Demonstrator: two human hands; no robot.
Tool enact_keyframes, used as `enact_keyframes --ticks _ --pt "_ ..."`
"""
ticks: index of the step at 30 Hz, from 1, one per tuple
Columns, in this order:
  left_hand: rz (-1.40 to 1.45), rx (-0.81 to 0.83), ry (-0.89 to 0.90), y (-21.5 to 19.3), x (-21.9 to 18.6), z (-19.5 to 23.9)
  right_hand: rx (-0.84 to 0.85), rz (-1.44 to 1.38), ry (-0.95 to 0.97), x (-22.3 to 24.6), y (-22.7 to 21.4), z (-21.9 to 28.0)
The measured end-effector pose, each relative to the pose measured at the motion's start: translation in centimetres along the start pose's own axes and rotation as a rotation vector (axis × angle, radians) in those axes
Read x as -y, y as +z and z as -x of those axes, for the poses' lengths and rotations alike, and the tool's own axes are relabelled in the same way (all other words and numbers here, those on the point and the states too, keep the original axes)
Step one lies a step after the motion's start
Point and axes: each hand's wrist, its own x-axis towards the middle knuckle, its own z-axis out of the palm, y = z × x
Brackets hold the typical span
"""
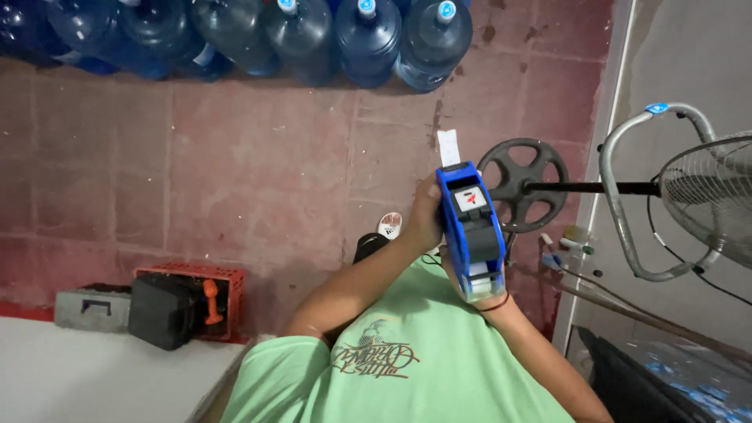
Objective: Loading a roll of labels into a handheld labeling gun and threading the paper through the mechanism.
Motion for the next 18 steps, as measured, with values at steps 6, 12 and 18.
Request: enact_keyframes --ticks 6,12,18 --pt "0.001 -0.004 0.078 3.1 -1.3 2.3 0.074 0.064 0.045 2.0 -2.4 1.5" --pt "0.056 0.0 0.159 5.7 0.5 4.2 0.144 0.288 0.065 5.6 -2.1 2.1" --pt "-0.016 -0.009 0.222 8.0 2.9 5.9 0.189 0.494 0.086 8.8 -2.1 4.5"
